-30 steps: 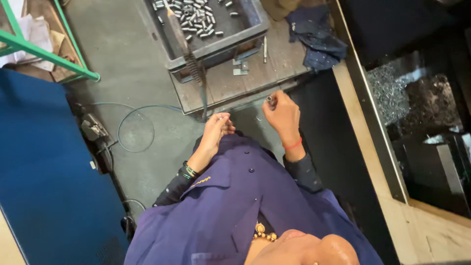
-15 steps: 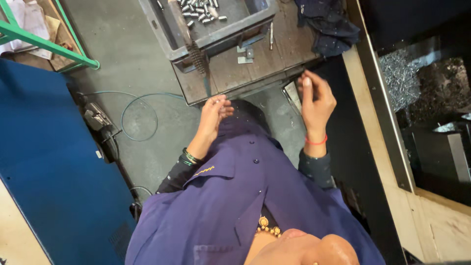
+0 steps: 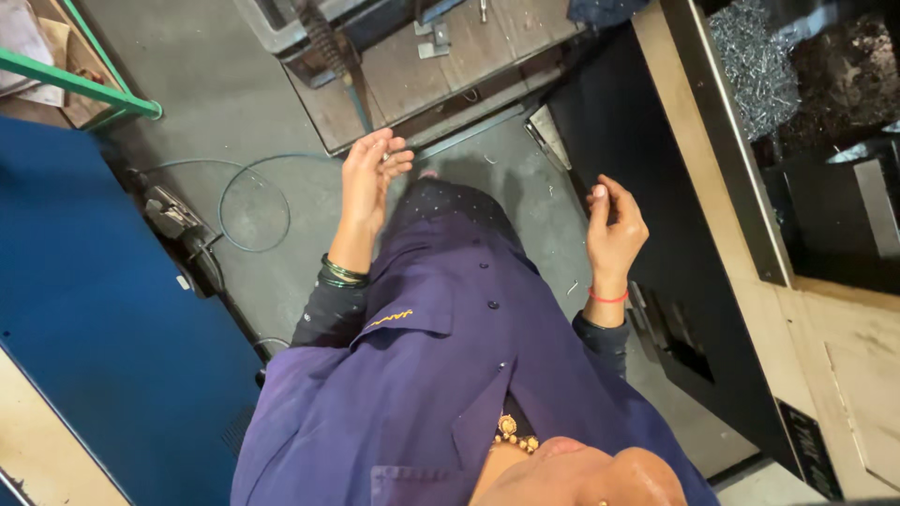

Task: The person picks small turned metal parts from a tray, wipes them with a cloth, and handles them one at a time while checking them by hand. The person then carries parts across the shop and loads a part into a lathe machine, adjusting it in place.

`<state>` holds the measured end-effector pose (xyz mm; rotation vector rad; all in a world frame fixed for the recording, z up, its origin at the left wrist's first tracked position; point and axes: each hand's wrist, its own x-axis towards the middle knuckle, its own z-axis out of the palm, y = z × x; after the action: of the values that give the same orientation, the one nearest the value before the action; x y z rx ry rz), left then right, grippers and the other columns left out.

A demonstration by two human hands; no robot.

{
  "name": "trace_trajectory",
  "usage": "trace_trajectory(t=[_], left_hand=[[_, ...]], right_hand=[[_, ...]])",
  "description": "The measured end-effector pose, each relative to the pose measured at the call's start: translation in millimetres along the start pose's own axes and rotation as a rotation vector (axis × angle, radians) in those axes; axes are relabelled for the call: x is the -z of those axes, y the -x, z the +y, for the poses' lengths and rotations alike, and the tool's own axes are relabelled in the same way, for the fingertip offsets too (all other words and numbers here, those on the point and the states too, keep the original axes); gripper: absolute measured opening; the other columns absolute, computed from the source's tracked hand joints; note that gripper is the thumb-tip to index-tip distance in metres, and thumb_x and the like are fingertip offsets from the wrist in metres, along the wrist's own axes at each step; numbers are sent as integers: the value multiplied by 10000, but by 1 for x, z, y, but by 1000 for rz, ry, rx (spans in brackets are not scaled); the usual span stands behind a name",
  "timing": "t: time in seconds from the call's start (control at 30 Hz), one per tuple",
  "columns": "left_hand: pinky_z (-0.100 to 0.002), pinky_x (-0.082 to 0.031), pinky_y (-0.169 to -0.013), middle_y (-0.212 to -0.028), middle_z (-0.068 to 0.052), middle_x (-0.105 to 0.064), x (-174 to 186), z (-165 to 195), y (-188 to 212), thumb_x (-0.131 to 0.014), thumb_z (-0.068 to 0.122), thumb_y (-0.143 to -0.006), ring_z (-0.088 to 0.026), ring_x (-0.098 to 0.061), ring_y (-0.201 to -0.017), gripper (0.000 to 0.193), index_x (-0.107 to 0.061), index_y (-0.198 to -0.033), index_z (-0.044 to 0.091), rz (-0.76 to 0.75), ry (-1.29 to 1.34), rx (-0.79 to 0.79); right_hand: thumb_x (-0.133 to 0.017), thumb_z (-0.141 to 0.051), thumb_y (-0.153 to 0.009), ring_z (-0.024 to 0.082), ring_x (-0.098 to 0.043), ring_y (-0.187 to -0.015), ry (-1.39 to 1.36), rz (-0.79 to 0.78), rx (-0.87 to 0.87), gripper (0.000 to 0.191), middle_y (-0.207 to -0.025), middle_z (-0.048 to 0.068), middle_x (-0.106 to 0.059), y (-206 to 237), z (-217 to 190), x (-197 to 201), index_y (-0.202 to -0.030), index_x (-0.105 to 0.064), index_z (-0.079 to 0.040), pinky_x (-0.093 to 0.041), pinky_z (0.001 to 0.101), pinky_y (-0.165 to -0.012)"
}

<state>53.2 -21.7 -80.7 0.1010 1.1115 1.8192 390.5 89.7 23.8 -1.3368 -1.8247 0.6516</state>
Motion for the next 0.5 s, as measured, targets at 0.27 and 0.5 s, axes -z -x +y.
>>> trace_trajectory(t=[0.27, 0.5], left_hand=[[-388, -617, -777, -1035, -147, -697, 22, -33, 65, -599, 127, -1024, -278, -739, -887, 256, -596, -1229, -26, 84, 14, 69], [-385, -620, -771, -1014, -131, -694, 32, -46, 99, -590, 114, -1021, -282, -740, -875, 229, -595, -1208, -19, 82, 49, 44]], right_hand=[[-670, -127, -1064, 143, -743, -818, -10, -7, -10, 175, -919, 106, -752, 37, 3, 29, -1157, -740, 4, -574, 269, -722], [-677, -150, -1060, 152, -757, -840, 3, -37, 63, 170, -929, 111, -760, 56, 12, 36, -1136, -745, -14, -574, 274, -729]])
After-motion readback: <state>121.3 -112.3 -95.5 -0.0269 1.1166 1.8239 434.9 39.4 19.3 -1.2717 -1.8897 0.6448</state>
